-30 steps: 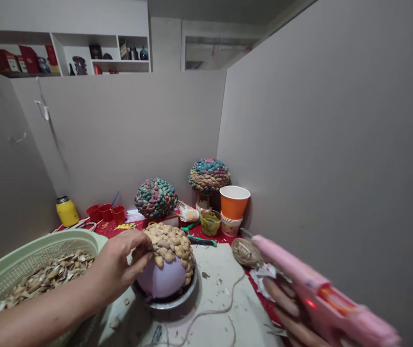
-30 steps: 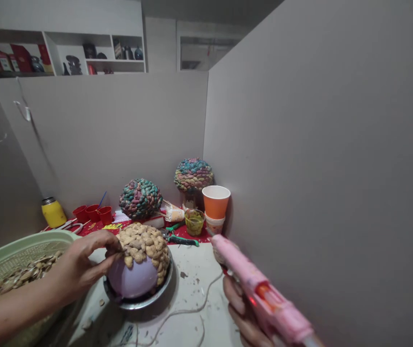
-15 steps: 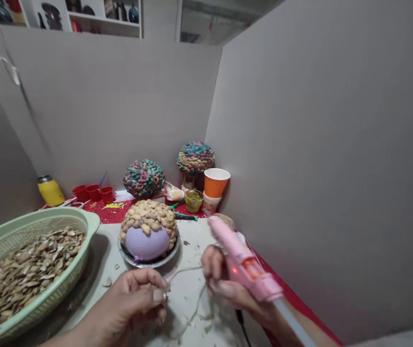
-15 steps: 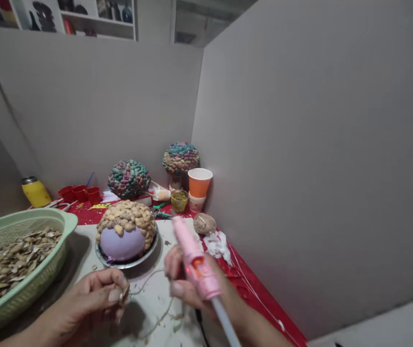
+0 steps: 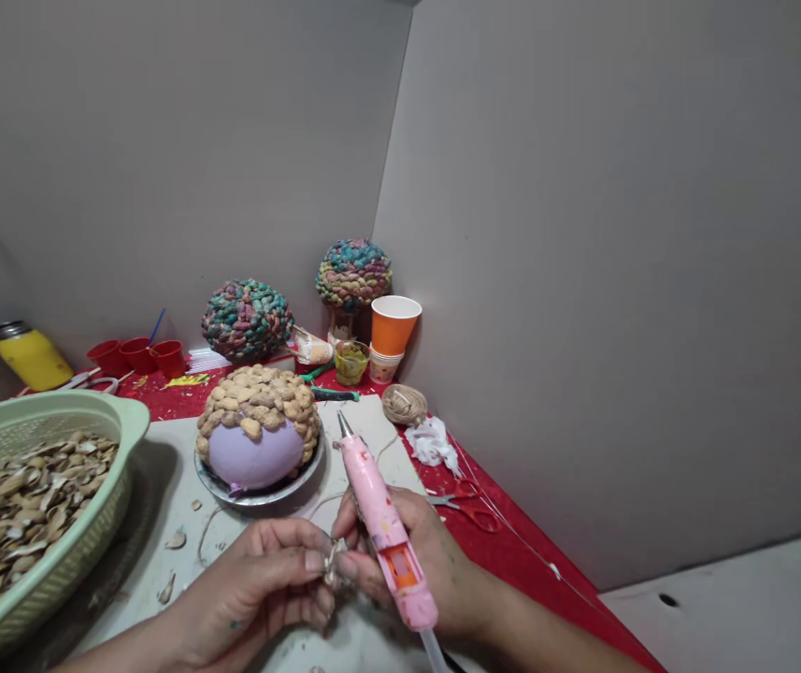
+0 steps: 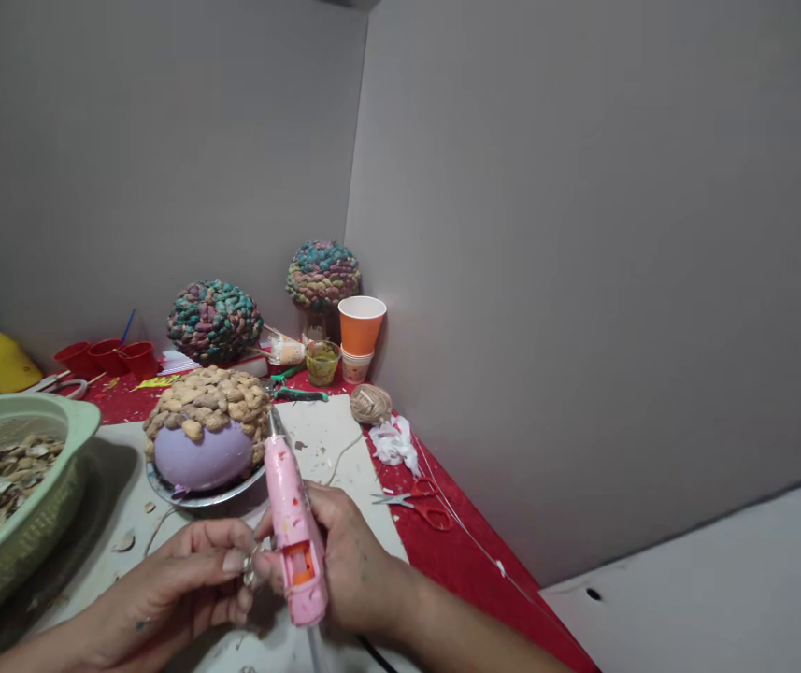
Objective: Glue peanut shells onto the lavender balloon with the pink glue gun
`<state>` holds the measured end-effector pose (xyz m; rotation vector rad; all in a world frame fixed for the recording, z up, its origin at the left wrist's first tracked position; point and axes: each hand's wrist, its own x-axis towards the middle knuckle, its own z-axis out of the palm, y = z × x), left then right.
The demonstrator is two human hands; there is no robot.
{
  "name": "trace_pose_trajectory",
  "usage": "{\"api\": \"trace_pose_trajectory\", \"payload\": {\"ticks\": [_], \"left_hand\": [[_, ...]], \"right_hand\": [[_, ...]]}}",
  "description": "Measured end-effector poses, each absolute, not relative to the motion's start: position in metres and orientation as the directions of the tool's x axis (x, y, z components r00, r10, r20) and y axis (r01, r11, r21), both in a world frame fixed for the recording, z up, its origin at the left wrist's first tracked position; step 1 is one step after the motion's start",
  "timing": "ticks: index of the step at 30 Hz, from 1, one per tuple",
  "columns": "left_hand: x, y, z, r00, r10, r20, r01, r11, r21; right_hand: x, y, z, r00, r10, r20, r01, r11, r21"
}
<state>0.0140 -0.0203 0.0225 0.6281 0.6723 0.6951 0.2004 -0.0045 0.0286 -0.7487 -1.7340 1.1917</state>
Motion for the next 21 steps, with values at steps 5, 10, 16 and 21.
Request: {"api": "trace_pose_trajectory", "payload": {"ticks": [5,10,16,21], "left_hand": [[0.015,-0.021,0.019,0.599,0.723,-0.345,-0.333,0.616,0.714],[0.014,-0.021,0.014,0.604,0.722,-0.336,-0.347,0.618,0.705],[0.014,-0.021,0.01,0.612,0.715,-0.337,-0.374,0.638,0.673],[0.014,-0.023,0.007,0.636,0.692,-0.341,-0.381,0.666,0.641]], "right_hand": [[0.199,-0.005,0.027,-0.425,0.867,0.259,0.072,0.318,-0.945],[0.201,-0.004,0.024,-0.441,0.873,0.209,0.115,0.286,-0.951],[0.201,-0.002,0.02,-0.47,0.866,0.173,0.103,0.248,-0.963],[0.203,-0.004,0.016,-0.487,0.845,0.219,0.042,0.273,-0.961]]}}
